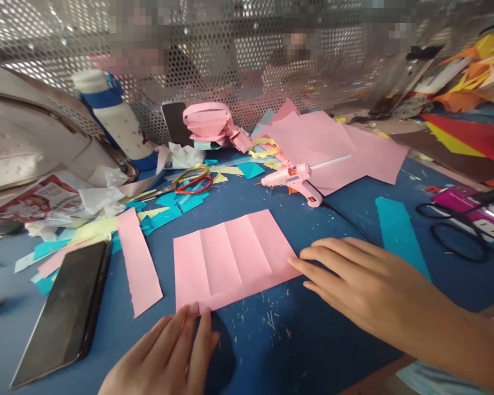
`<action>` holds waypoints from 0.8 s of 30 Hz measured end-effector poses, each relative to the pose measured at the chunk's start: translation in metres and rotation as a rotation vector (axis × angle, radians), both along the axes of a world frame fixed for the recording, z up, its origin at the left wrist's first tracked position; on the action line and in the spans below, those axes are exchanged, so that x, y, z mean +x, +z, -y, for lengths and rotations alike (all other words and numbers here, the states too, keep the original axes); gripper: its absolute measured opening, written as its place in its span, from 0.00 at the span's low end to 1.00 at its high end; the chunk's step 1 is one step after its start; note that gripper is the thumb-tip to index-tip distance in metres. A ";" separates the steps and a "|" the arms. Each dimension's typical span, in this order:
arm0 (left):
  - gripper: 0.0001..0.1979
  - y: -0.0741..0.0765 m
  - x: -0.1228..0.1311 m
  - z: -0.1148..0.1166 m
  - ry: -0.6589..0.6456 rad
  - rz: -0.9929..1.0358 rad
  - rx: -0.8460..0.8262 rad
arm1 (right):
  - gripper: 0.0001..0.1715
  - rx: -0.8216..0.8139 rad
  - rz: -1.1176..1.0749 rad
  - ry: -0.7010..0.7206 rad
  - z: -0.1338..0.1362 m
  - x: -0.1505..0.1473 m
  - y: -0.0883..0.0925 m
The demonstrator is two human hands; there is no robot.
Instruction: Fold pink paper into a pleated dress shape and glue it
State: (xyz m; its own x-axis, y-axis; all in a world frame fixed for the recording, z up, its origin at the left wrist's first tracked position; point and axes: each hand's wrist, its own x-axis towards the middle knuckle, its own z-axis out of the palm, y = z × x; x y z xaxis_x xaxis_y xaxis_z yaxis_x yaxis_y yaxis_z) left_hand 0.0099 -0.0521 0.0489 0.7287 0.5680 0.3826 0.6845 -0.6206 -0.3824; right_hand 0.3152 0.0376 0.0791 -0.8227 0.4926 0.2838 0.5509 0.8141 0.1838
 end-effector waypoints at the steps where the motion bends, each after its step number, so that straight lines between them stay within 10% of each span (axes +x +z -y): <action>1: 0.16 0.004 0.003 -0.005 0.030 0.028 -0.031 | 0.14 0.002 -0.007 0.052 -0.001 -0.006 0.000; 14: 0.12 0.015 0.026 -0.029 0.033 0.031 -0.052 | 0.11 0.062 -0.043 0.362 -0.018 -0.074 -0.019; 24: 0.13 0.047 0.025 -0.033 -0.023 0.251 -0.088 | 0.11 -0.217 -0.319 0.374 -0.017 -0.071 0.021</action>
